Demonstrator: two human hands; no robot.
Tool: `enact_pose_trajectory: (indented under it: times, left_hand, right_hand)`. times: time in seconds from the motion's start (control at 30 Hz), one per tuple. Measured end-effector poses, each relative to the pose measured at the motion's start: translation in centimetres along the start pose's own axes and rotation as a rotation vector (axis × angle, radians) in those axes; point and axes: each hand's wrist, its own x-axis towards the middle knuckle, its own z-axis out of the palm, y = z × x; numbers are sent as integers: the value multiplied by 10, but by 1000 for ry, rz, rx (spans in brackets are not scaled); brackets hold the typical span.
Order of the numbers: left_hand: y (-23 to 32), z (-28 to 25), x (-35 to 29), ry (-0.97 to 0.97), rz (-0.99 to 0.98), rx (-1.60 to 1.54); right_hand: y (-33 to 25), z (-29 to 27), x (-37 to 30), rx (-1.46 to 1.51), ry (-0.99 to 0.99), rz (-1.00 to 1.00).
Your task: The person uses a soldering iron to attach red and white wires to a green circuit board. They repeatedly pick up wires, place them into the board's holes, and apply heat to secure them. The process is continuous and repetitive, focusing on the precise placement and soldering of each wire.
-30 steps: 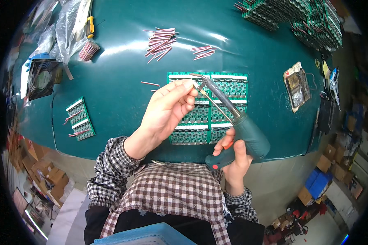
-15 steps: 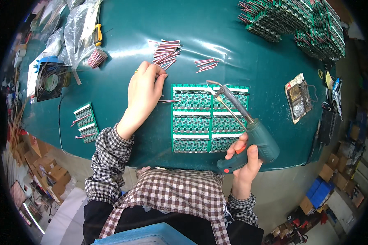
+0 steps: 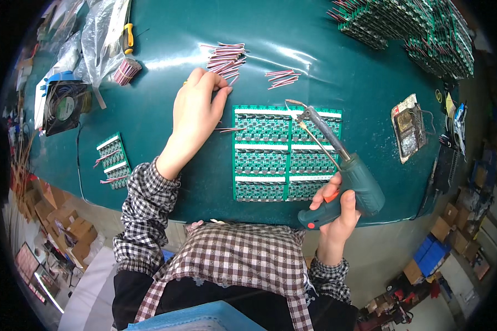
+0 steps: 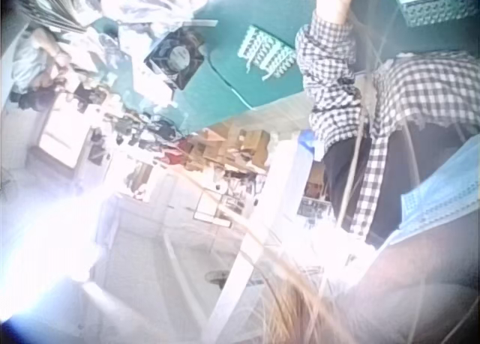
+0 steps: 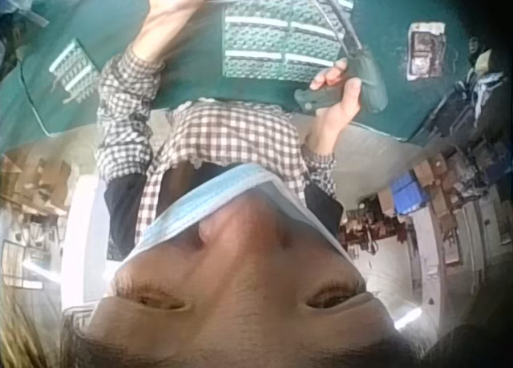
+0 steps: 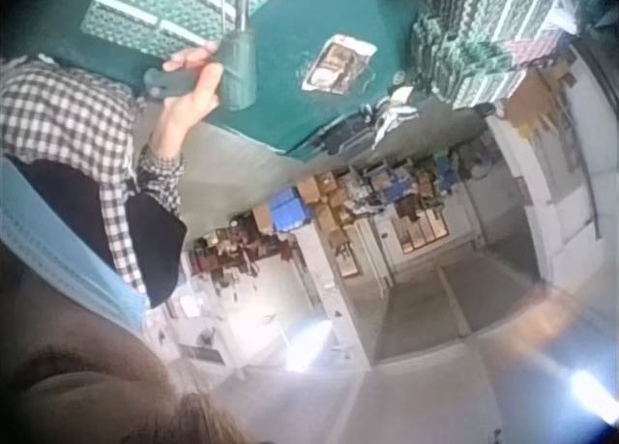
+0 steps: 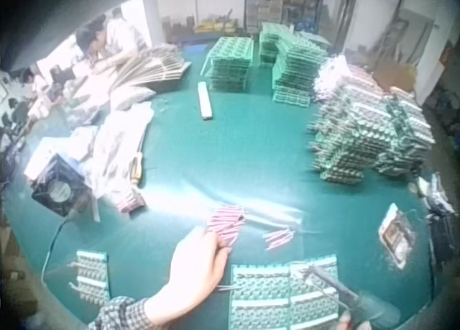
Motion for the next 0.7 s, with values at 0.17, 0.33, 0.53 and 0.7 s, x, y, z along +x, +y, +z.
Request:
enact_pose_trajectory:
  times: [0.17, 0.33, 0.53, 0.7]
  left_hand:
    - [-1, -7, 0, -108, -16, 26]
    - [3, -5, 4, -161, 32, 66]
    - [25, -33, -13, -254, -21, -316]
    - [26, -27, -20, -365, -52, -298]
  right_hand:
    - [0, 0, -2, -6, -8, -5]
    - [-2, 0, 1, -23, -19, 2]
    - [-9, -7, -1, -66, -35, 19]
    - [-16, -8, -2, -58, -38, 91]
